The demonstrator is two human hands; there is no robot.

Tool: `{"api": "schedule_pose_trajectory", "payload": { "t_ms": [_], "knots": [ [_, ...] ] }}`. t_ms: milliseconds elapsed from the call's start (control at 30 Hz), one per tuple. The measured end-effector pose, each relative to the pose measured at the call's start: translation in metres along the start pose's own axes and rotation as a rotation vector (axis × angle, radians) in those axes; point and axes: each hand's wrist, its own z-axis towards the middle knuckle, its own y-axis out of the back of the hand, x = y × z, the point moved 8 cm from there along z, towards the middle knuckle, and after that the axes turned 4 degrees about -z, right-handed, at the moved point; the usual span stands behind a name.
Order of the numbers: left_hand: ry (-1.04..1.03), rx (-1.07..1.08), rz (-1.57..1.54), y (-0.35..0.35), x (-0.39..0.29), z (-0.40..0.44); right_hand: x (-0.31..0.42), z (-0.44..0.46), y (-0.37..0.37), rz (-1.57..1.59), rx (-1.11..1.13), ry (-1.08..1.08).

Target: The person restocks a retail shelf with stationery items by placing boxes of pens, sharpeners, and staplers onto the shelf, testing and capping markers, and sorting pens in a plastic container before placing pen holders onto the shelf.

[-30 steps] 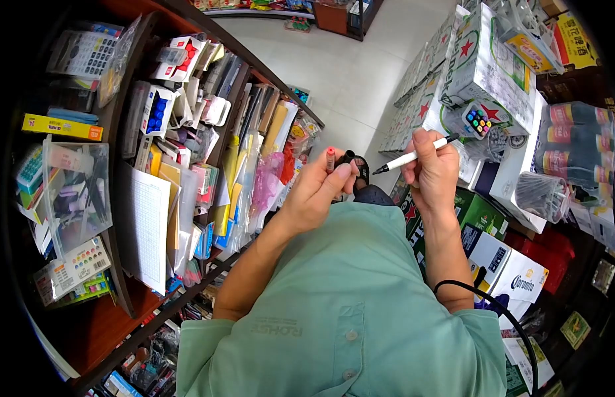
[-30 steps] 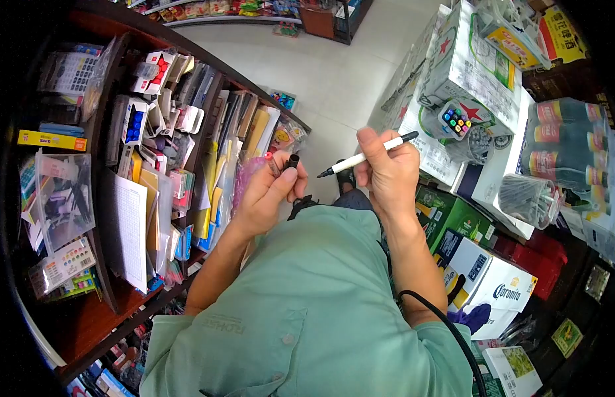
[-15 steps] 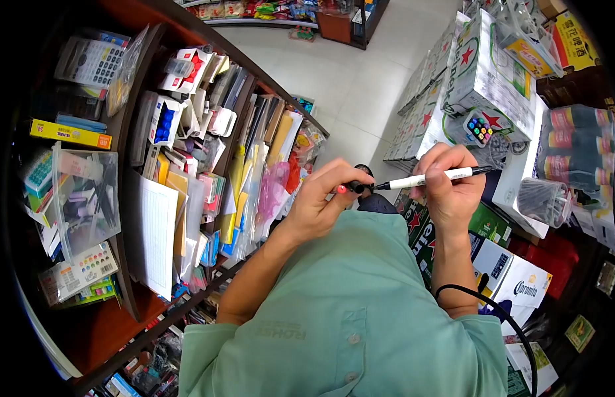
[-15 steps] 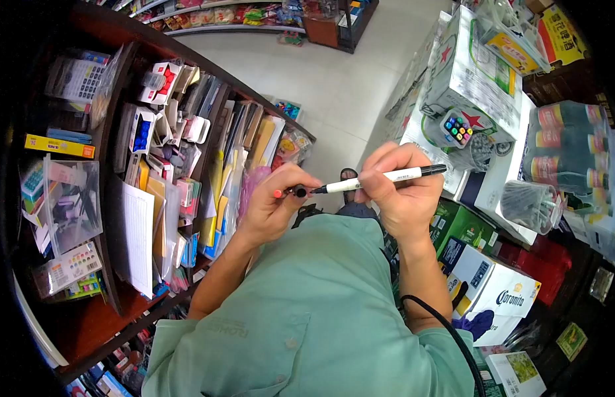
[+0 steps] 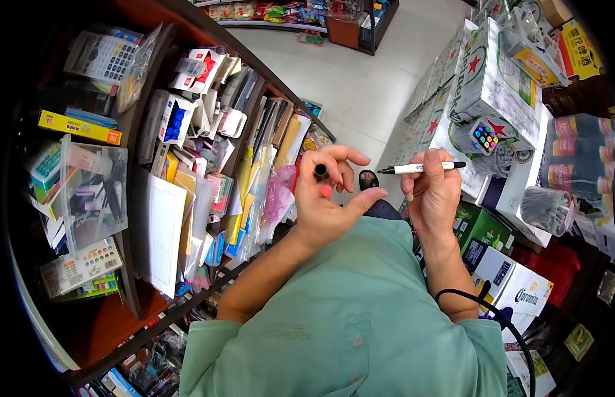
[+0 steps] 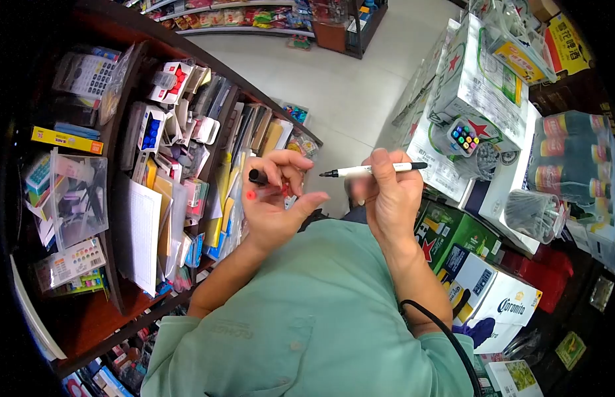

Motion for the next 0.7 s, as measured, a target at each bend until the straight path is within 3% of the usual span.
{"api": "schedule_pose_trajectory", "payload": {
  "t_ms": [333, 400, 467, 533, 600, 700],
  "knots": [
    [-0.071, -0.050, 0.091, 0.000, 0.000, -0.002, -0.003, -0.004, -0.002, -0.002, 0.061, 0.066],
    [-0.067, -0.051, 0.086, 0.003, 0.005, -0.005, 0.004, -0.005, -0.001, -0.194, 0.077, 0.168],
    [0.120, -0.112, 0.167, 0.016, 0.023, -0.013, 0.015, -0.007, -0.009, -0.227, 0.163, 0.277],
    [0.172, -0.117, 0.193, 0.019, 0.029, -0.014, 0.025, -0.010, -0.014, -0.265, 0.161, 0.303],
    [0.160, -0.005, 0.436, 0.013, 0.021, -0.012, 0.037, -0.014, -0.017, -0.295, 0.167, 0.366],
    [0.062, 0.016, 0.563, 0.009, 0.007, -0.007, 0.052, -0.018, -0.027, -0.400, 0.237, 0.448]
  ]
}}
